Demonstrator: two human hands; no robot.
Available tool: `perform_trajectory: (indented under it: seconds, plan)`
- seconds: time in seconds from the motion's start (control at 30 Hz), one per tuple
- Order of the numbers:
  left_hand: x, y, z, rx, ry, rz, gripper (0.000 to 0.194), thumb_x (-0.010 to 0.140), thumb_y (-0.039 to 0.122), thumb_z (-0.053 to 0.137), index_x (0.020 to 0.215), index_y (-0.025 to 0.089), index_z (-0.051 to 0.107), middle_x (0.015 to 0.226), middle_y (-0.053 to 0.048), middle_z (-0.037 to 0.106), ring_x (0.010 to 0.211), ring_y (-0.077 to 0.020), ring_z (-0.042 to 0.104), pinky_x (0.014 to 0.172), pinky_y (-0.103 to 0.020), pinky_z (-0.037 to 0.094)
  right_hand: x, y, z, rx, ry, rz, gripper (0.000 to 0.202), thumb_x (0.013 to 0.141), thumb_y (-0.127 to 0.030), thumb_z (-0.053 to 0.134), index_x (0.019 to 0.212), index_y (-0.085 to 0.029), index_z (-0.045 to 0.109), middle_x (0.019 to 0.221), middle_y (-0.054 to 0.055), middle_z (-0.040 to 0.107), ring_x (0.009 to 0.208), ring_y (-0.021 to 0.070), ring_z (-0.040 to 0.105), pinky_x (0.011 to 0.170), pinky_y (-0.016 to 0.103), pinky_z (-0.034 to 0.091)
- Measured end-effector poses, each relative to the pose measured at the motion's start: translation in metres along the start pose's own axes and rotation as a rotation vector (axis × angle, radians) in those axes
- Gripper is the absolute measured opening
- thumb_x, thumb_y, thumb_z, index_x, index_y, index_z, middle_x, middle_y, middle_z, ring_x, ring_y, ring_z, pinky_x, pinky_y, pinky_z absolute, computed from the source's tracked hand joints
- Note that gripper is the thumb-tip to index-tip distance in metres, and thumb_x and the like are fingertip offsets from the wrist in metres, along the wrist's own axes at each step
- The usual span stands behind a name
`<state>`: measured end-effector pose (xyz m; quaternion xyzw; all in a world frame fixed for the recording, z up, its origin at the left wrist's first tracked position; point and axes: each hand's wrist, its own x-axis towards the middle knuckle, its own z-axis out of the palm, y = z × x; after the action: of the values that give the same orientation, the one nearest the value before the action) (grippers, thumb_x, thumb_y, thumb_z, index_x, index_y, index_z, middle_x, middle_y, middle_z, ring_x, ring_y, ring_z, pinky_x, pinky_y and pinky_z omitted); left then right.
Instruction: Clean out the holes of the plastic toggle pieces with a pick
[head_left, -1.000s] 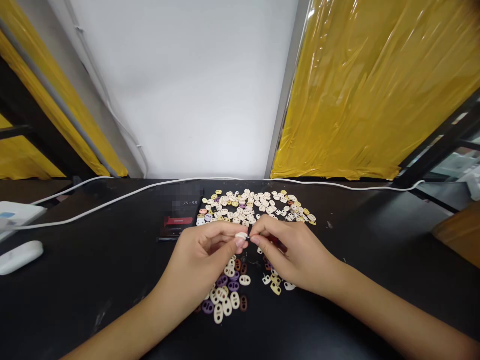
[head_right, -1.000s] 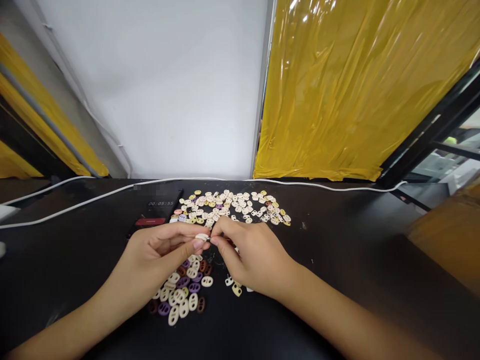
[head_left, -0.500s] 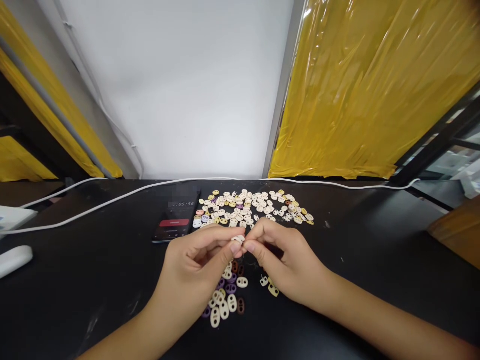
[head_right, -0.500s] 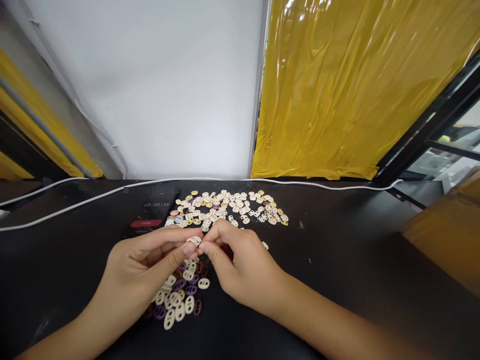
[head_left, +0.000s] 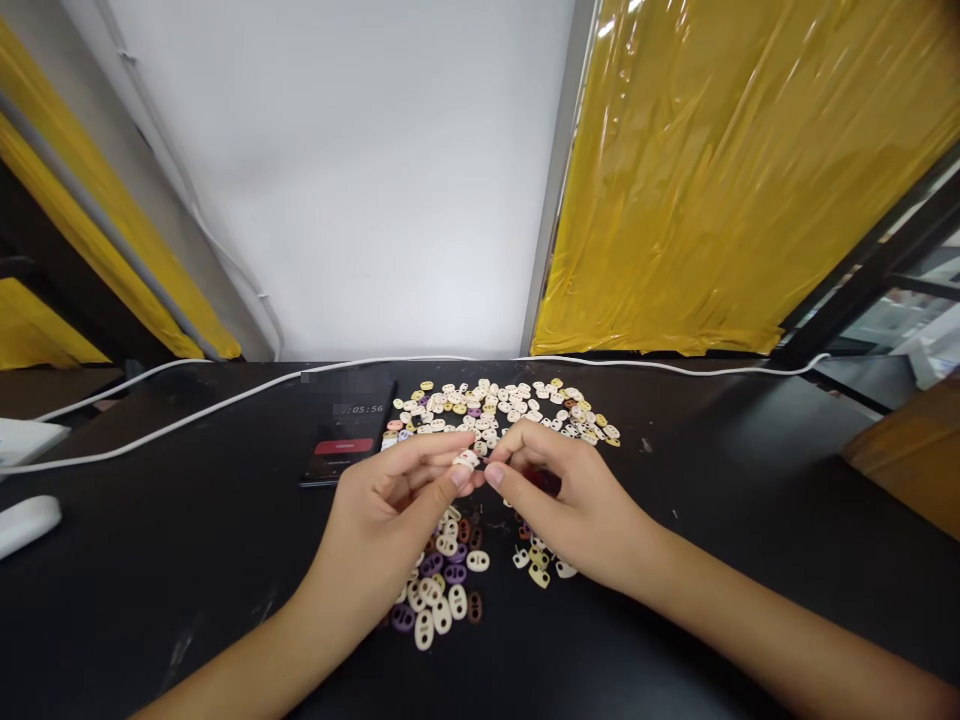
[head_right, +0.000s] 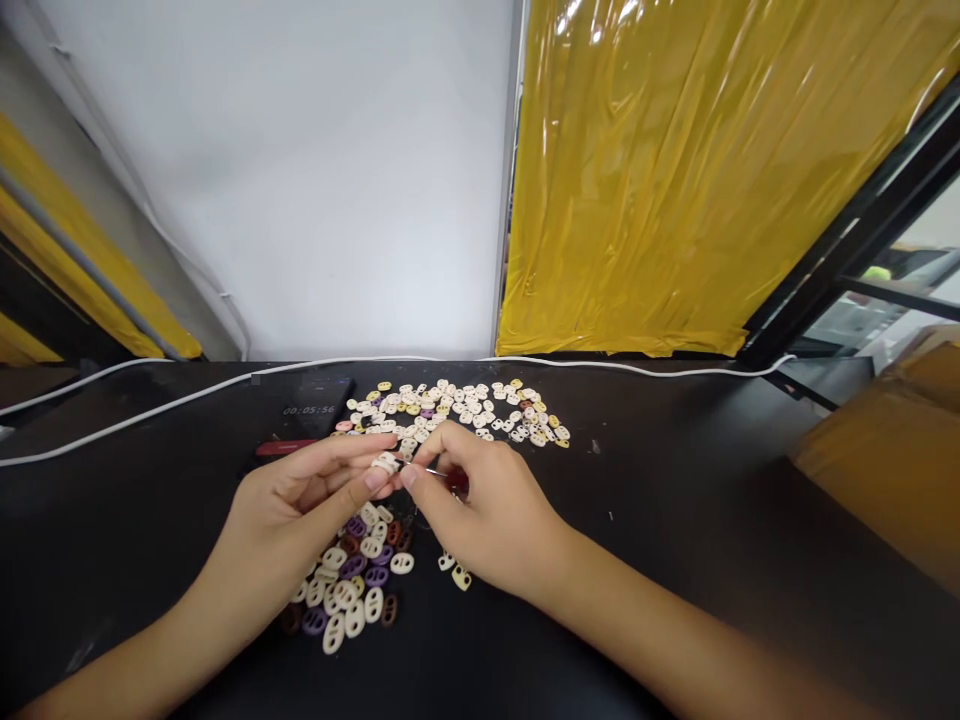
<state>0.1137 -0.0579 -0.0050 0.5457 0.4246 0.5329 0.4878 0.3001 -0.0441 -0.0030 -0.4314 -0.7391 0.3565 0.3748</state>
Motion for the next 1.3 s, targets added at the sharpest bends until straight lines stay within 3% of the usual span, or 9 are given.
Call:
perform_trajectory:
  seconds: [0.1, 0.2, 0.53, 0.73, 1.03, 1.3]
  plan:
    - [-0.001, 0.0, 0.002, -0.029, -0.06, -0.049, 0.021, 0.081, 0.017, 0.077, 0.101, 0.021, 0.075, 0.08, 0.001, 0.08, 0.075, -0.0103, 0.074, 0.073, -0.014, 0.059, 0.002, 0.002, 0.004, 0.107, 0.024, -0.008, 0.009, 0.091, -0.03, 0.061, 0.089, -0.021, 0.063, 0.061, -0.006, 0.052, 0.057, 0.0118, 0.048, 0.059, 0.027, 0.039]
    - [-0.003, 0.0, 0.006, -0.034, -0.08, -0.09, 0.02, 0.081, 0.017, 0.076, 0.1, 0.019, 0.073, 0.075, 0.0, 0.078, 0.072, -0.0108, 0.073, 0.07, -0.015, 0.059, 0.002, 0.0, 0.006, 0.137, -0.001, -0.017, 0.011, 0.09, -0.026, 0.06, 0.082, -0.019, 0.064, 0.066, -0.003, 0.058, 0.061, 0.0125, 0.051, 0.061, 0.028, 0.041]
    - [0.004, 0.0, -0.005, 0.088, -0.063, -0.05, 0.011, 0.082, 0.024, 0.076, 0.092, 0.019, 0.073, 0.081, -0.002, 0.077, 0.077, -0.0148, 0.071, 0.073, -0.023, 0.058, 0.011, -0.003, -0.007, 0.36, -0.053, 0.133, 0.022, 0.086, -0.035, 0.066, 0.075, -0.016, 0.061, 0.061, -0.004, 0.053, 0.051, 0.0075, 0.04, 0.048, 0.022, 0.033]
    - [0.007, 0.001, -0.011, 0.201, -0.103, -0.083, 0.007, 0.088, 0.027, 0.066, 0.089, 0.022, 0.071, 0.078, 0.0, 0.071, 0.073, -0.0136, 0.065, 0.064, -0.022, 0.051, 0.018, 0.004, -0.018, 0.274, -0.041, 0.237, 0.022, 0.083, -0.035, 0.068, 0.072, -0.016, 0.062, 0.053, -0.007, 0.043, 0.047, 0.0065, 0.03, 0.046, 0.022, 0.025]
    - [0.002, 0.007, -0.011, 0.651, -0.302, 0.086, 0.018, 0.093, 0.021, 0.049, 0.089, 0.023, 0.066, 0.076, 0.002, 0.064, 0.07, -0.0166, 0.058, 0.064, -0.029, 0.042, 0.022, 0.016, -0.023, -0.009, -0.065, 0.21, 0.017, 0.083, -0.027, 0.064, 0.069, -0.017, 0.062, 0.05, -0.008, 0.044, 0.046, 0.0072, 0.035, 0.046, 0.023, 0.025]
    - [0.002, 0.008, -0.011, 0.691, -0.34, 0.128, 0.022, 0.09, 0.015, 0.047, 0.09, 0.023, 0.068, 0.088, -0.002, 0.066, 0.082, -0.0201, 0.063, 0.074, -0.033, 0.047, 0.023, 0.022, -0.027, -0.17, -0.09, 0.244, 0.013, 0.079, -0.025, 0.064, 0.07, -0.017, 0.068, 0.049, -0.006, 0.049, 0.044, 0.0084, 0.04, 0.045, 0.023, 0.027]
